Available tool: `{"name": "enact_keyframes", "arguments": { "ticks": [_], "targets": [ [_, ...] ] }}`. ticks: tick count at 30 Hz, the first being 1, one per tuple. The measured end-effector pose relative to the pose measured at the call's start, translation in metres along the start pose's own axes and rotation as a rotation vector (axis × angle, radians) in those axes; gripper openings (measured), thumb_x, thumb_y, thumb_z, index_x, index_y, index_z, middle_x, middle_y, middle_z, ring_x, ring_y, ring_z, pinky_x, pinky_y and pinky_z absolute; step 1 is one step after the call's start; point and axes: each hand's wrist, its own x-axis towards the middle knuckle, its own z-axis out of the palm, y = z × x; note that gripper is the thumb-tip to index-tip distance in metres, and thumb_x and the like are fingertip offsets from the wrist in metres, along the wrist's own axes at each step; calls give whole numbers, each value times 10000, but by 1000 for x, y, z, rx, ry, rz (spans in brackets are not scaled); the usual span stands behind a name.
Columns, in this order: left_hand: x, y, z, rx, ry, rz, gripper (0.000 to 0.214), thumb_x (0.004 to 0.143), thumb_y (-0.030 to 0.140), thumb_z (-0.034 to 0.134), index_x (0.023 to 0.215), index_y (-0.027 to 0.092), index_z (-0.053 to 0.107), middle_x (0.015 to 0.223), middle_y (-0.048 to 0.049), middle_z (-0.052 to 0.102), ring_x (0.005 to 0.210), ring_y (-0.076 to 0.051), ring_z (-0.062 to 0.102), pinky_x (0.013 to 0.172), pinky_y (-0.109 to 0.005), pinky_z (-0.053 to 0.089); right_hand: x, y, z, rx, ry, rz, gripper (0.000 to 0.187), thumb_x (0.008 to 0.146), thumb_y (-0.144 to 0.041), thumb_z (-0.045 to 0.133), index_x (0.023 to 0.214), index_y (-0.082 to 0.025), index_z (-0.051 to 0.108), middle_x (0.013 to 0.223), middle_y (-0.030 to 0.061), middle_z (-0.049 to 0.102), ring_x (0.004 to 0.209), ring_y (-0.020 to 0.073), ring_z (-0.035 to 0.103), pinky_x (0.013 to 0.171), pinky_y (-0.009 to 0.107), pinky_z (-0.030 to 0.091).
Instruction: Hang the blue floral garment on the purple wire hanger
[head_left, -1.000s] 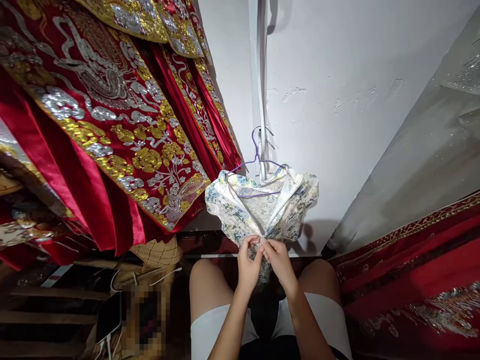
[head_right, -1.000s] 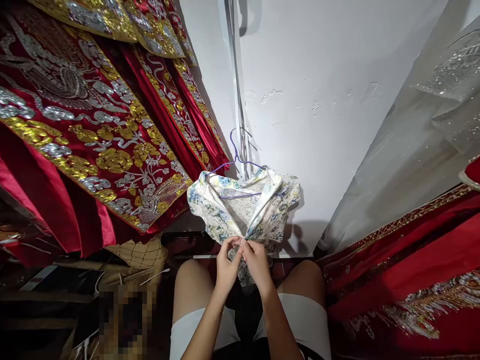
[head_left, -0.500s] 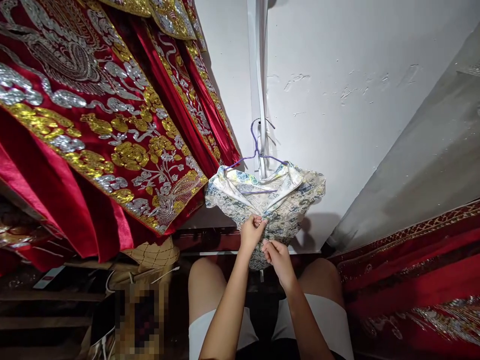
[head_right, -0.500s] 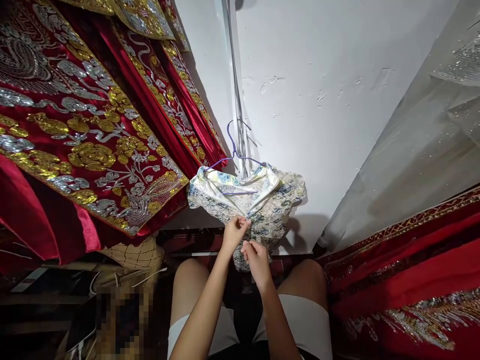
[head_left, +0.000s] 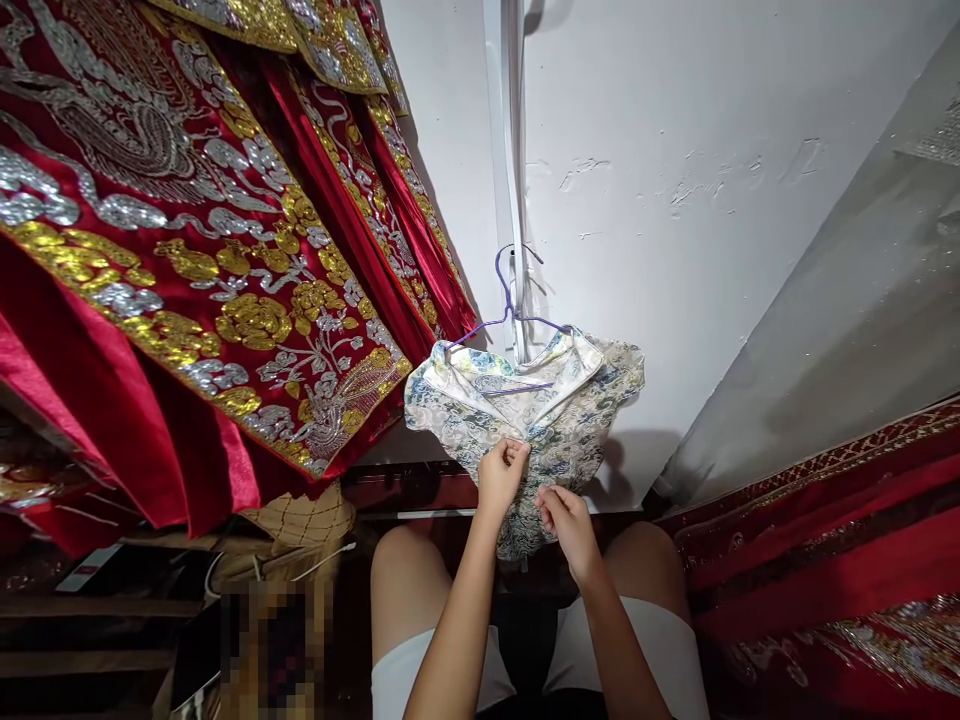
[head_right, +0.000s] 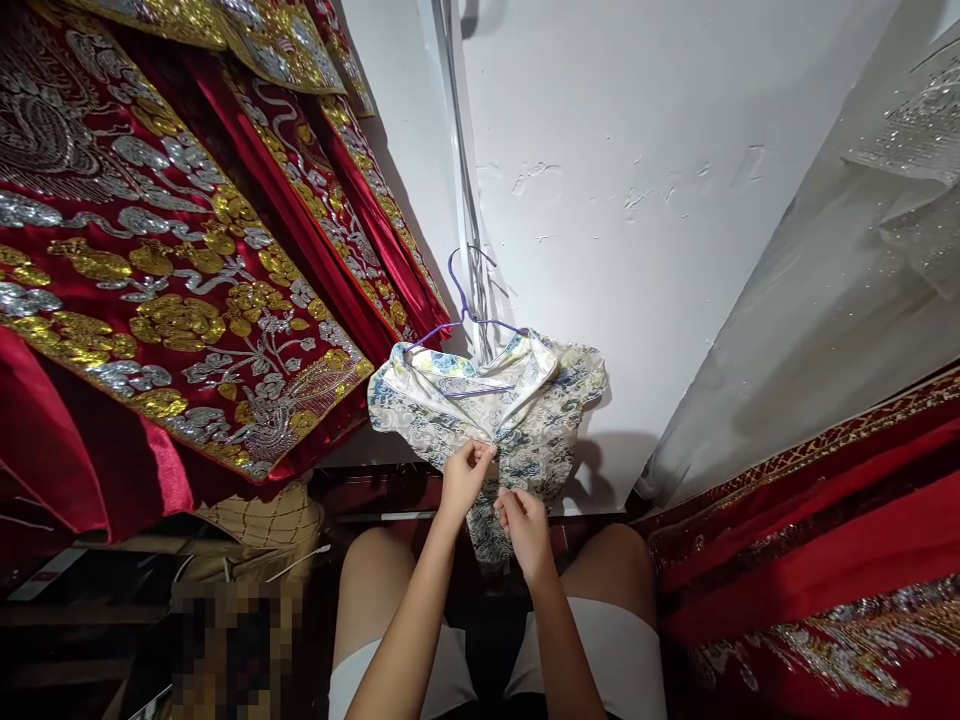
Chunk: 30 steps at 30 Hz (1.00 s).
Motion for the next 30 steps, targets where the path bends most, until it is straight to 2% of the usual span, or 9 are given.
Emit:
{"name": "enact_keyframes", "arguments": {
  "ticks": [4, 9, 15, 20, 24, 28, 30],
  "targets": [
    [9, 0, 5, 62, 16, -26, 300, 908, 465, 567, 864, 184, 665, 747, -45, 716, 684, -208, 654, 627, -275, 418, -4, -4, 1, 1, -23, 4, 632, 595, -806, 761, 569, -198, 593, 480, -34, 429, 469, 105, 346, 471, 283, 253],
    [11, -4, 11, 58, 24, -17, 252, 922, 409, 545, 850, 187, 641, 752, -41, 717, 682, -196, 659, 649, -278, 433, -5, -5, 1, 15, -10, 31, 651, 556, -821, 769, 561, -195, 590, 481, -37, 439, 466, 100, 354, 472, 280, 249],
    [10, -7, 17, 4, 83, -44, 252, 848, 436, 663, 856, 187, 622, 798, -43, 712, 706, -196, 657, 670, -287, 447, -4, 1, 1, 52, 1, 69, 609, 560, -763, 790, 573, -185, 599, 481, -47, 435, 463, 89, 351, 462, 258, 248],
    [10, -7, 20, -97, 89, -27, 268, 865, 442, 627, 807, 181, 634, 780, -46, 691, 707, -183, 615, 690, -289, 438, -5, 2, -1, 90, -26, 102, 555, 589, -703, 801, 603, -185, 602, 483, -51, 442, 450, 82, 337, 444, 245, 245],
    [-7, -1, 13, -215, -37, -23, 342, 863, 495, 624, 745, 175, 648, 663, -24, 653, 616, -160, 581, 630, -270, 441, -3, 3, -13, 86, 11, 68, 500, 608, -647, 813, 653, -181, 637, 499, -42, 475, 471, 96, 369, 459, 249, 274],
    [-39, 15, 0, -389, -140, -99, 375, 807, 524, 714, 710, 164, 668, 571, 1, 601, 520, -124, 509, 550, -240, 401, 1, 8, -22, 4, 82, -31, 481, 616, -526, 847, 932, -188, 716, 708, 25, 674, 657, 180, 578, 572, 280, 431],
    [-53, 27, -4, -510, -158, -169, 391, 771, 524, 769, 675, 162, 654, 517, 30, 531, 483, -95, 432, 516, -221, 343, 0, 11, -20, -55, 49, -109, 477, 653, -490, 832, 1009, -199, 704, 838, 58, 729, 788, 224, 648, 681, 316, 493]
  ]
}}
